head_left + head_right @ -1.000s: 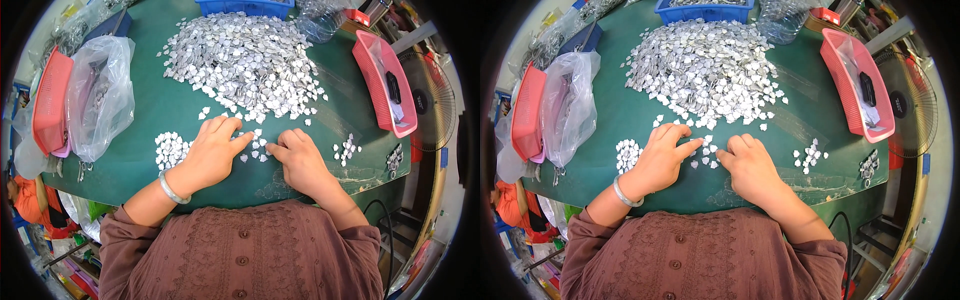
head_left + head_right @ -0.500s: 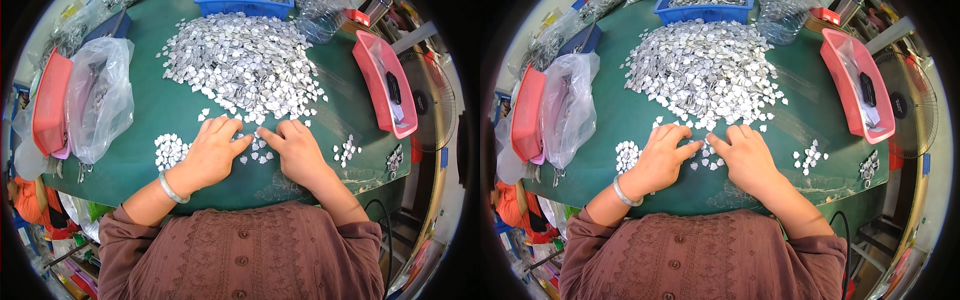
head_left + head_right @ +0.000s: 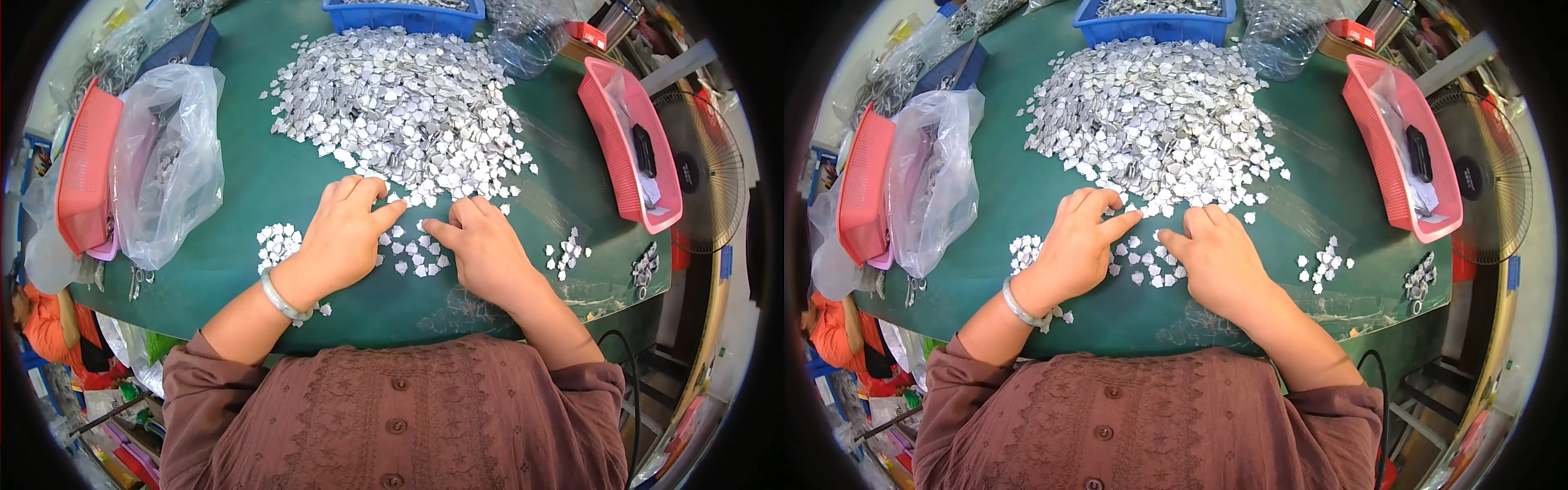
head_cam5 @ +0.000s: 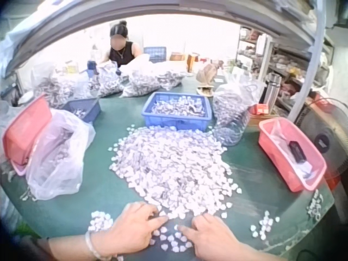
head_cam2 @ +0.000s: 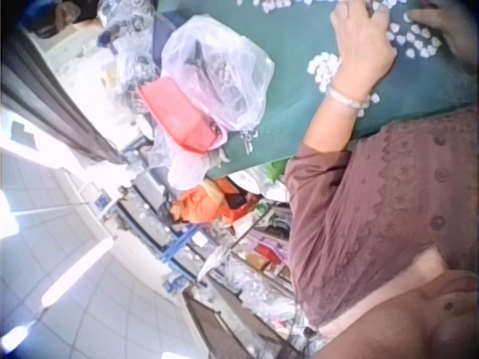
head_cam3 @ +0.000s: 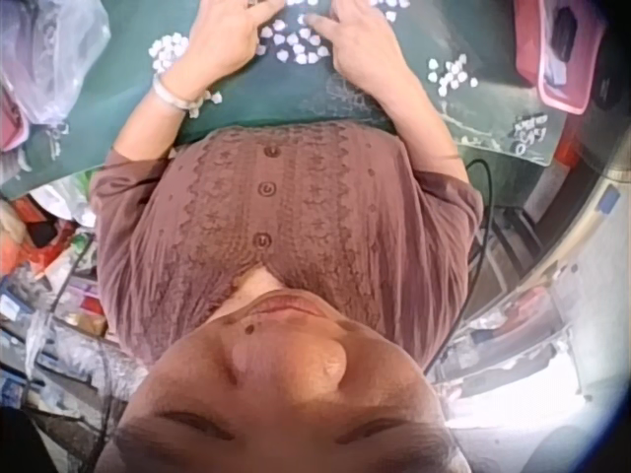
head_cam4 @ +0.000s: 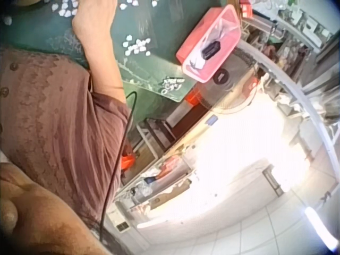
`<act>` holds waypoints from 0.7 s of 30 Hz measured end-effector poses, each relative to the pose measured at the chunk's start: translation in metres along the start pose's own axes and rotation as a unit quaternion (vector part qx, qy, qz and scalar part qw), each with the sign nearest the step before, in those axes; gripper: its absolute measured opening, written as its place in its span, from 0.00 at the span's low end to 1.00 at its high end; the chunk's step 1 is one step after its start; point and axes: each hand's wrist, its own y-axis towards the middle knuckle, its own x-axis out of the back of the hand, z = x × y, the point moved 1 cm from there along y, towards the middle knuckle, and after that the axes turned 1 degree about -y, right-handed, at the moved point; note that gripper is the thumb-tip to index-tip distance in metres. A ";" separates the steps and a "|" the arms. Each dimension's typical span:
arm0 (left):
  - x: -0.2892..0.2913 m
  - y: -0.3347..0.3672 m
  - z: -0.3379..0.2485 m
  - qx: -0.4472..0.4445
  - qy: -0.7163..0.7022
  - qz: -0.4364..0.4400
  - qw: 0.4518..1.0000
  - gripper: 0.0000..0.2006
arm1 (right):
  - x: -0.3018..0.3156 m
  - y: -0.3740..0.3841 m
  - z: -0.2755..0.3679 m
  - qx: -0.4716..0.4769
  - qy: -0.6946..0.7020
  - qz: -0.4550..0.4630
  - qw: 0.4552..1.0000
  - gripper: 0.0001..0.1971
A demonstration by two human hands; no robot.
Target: The person sorts small clover-shaped metal pieces on a green table by hand, gathers them into a group, places them into a pink plastic container, and then pours the pieces into a clear plastic bag.
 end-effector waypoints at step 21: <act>-0.001 -0.003 -0.001 -0.021 -0.023 0.000 1.000 0.20 | 0.002 0.004 -0.007 -0.016 -0.012 -0.025 0.999 0.17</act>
